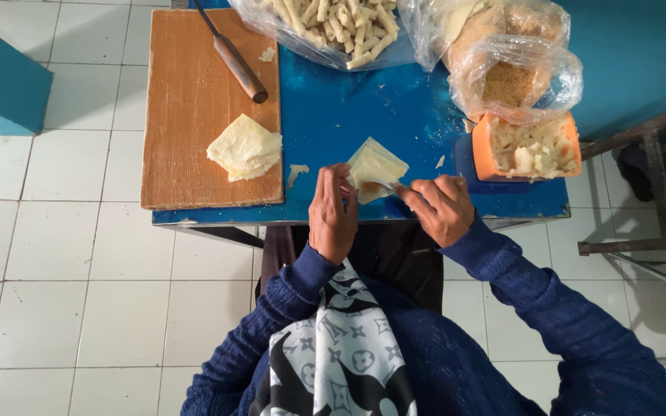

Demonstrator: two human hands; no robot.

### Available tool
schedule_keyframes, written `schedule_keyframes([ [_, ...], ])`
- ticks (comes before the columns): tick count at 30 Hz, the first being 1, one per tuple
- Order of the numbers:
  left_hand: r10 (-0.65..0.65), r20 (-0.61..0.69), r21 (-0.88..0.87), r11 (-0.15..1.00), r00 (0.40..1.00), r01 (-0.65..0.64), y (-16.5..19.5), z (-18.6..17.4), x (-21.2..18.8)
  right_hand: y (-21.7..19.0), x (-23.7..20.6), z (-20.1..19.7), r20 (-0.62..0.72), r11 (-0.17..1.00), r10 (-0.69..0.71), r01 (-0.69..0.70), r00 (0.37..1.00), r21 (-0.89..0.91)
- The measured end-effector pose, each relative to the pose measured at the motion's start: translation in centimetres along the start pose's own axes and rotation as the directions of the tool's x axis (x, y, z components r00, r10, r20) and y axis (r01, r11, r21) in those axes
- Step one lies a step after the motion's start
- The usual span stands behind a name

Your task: The person places a thin square wrapper on the table, spoons filling from an orange container onto it, and folds the wrapper over the filling into a closed piece, adding it to a growing stack of finished pieces on the table.

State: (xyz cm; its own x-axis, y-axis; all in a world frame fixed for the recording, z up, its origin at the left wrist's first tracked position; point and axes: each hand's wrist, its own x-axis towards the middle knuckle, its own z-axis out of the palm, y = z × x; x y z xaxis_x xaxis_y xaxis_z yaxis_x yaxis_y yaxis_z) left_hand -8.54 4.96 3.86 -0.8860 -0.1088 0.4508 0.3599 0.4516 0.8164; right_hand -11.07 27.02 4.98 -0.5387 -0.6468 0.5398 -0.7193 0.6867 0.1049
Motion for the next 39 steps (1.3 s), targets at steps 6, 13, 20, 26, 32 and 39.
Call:
schedule_keyframes([
  [6,-0.013,0.066,-0.026,1.0,0.998,0.015,-0.2,0.2,-0.2,1.8,0.3,-2.8,-0.062,0.991,0.135,-0.135,0.989,0.01],
  [13,0.042,0.081,-0.003,0.999,0.996,-0.042,0.0,0.4,0.4,15.6,-3.2,-4.3,-0.078,0.65,0.511,-0.444,0.856,-0.616],
  [20,0.037,0.12,-0.027,0.999,0.992,-0.034,0.3,0.5,1.1,14.9,0.0,-1.2,-0.135,0.769,0.374,-0.388,0.918,-0.508],
  [26,0.042,0.161,-0.053,0.998,0.986,-0.034,0.7,-0.1,0.9,0.7,2.0,-1.6,0.257,0.896,0.38,-0.422,0.889,0.135],
  [32,0.077,0.227,-0.053,0.996,0.971,-0.067,0.8,-1.0,0.7,-1.5,2.1,-0.7,0.139,0.848,0.481,-0.499,0.866,0.179],
  [39,0.273,0.219,-0.027,0.961,0.937,-0.274,0.5,-0.8,0.8,-2.3,1.7,-0.3,0.14,0.742,0.533,-0.54,0.834,0.397],
])
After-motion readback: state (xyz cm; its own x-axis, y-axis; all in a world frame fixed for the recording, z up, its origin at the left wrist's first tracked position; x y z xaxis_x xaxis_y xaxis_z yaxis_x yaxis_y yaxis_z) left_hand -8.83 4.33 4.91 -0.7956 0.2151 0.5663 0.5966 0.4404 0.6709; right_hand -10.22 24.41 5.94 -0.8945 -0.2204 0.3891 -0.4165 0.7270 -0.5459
